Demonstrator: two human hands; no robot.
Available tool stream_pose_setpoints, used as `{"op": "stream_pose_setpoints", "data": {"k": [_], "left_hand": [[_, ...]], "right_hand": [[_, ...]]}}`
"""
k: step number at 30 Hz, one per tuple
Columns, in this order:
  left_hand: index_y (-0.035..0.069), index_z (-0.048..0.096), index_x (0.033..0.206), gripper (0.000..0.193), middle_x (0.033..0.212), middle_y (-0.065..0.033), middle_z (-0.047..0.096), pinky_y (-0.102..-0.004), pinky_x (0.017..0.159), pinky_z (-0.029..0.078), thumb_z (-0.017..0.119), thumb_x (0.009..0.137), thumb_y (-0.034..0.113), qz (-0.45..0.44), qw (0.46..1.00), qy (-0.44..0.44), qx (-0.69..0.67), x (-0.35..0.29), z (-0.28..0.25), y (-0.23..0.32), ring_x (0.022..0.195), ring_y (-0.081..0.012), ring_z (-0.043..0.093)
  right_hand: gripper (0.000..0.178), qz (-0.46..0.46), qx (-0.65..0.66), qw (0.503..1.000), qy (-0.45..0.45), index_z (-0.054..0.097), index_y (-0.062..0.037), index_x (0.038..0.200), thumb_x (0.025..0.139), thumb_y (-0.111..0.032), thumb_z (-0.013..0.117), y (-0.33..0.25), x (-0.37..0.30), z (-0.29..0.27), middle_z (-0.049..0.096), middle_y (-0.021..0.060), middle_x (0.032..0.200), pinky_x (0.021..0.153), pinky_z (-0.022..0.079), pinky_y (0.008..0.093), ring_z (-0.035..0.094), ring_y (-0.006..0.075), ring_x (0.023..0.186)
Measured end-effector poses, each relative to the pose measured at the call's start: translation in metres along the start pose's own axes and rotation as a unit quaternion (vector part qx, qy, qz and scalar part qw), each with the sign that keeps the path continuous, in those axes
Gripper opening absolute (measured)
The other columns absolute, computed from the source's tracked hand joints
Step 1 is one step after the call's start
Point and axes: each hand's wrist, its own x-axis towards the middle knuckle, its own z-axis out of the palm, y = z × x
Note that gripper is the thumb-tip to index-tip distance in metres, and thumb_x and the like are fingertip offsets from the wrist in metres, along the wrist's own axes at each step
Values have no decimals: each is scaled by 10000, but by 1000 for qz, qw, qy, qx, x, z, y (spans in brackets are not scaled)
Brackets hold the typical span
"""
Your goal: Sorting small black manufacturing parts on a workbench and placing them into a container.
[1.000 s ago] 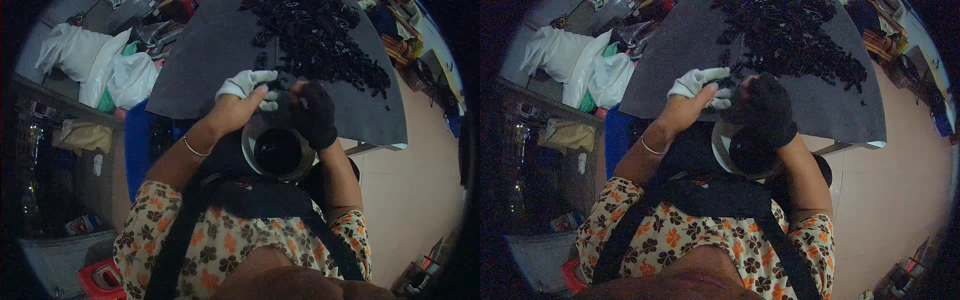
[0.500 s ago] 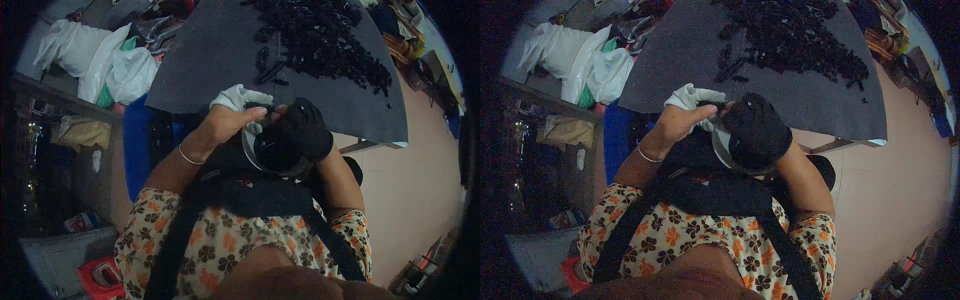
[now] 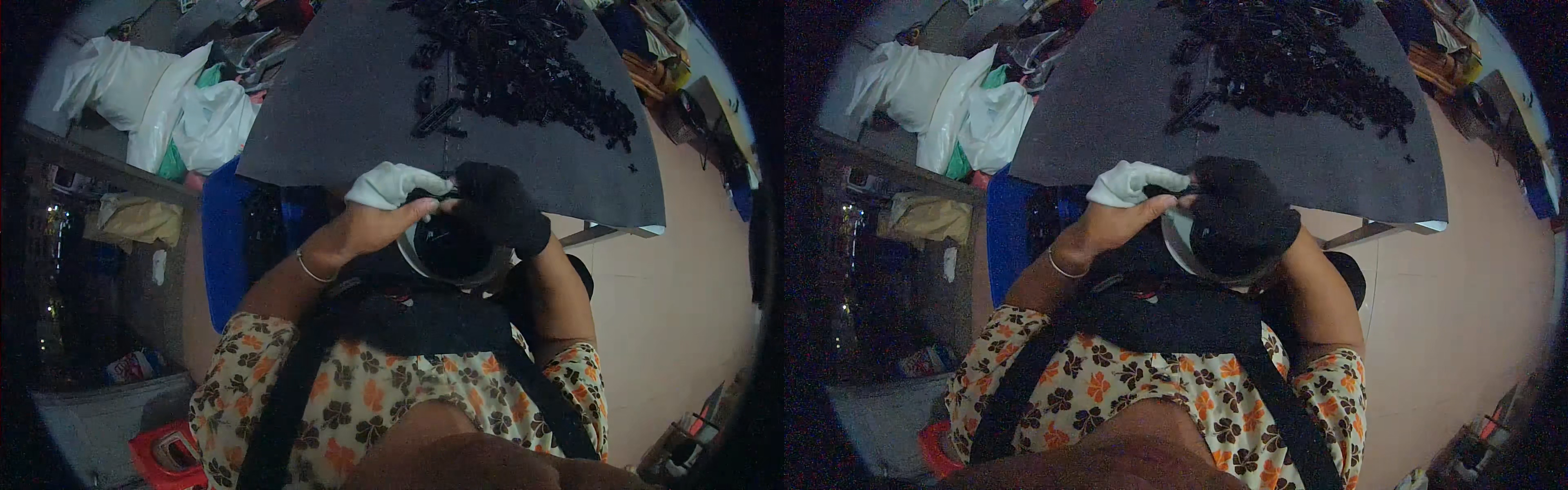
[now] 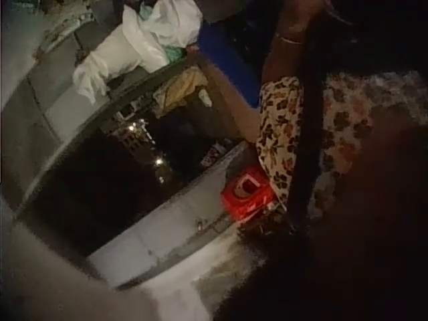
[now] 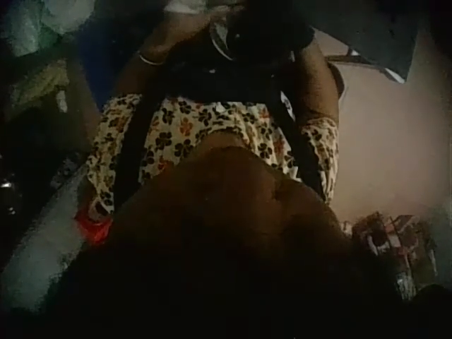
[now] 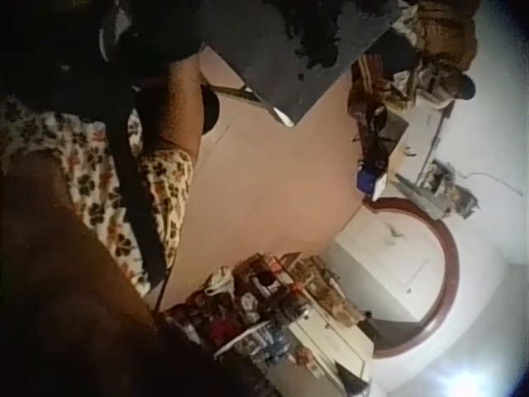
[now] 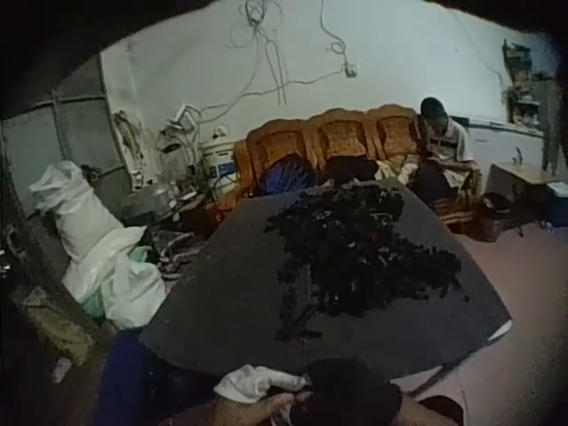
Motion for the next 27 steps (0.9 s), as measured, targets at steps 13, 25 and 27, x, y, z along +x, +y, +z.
{"op": "stream_pose_setpoints", "data": {"k": [13,25,27], "left_hand": [[69,576,1080,306,1047,-133,586,-367,801,462,591,777,110,117,902,54,413,88,-22,-60,903,-298,567],[-9,521,1122,255,1020,-117,573,-245,555,522,418,904,76,-175,917,38,-357,47,-19,-20,731,-150,607],[-19,520,1114,249,1032,-128,568,-248,573,535,415,912,84,-163,902,36,-398,41,-18,-15,745,-155,613]], "right_hand": [[215,-167,-228,952,119,620,-79,909,773,-245,604,37,52,-1,602,161,813,689,473,408,588,337,791],[328,-170,-38,970,168,573,-21,977,674,-73,689,20,22,1,599,142,890,668,495,350,607,311,795],[282,-296,-74,932,195,571,-29,966,694,-42,642,19,21,4,603,139,912,646,496,361,605,313,775]]}}
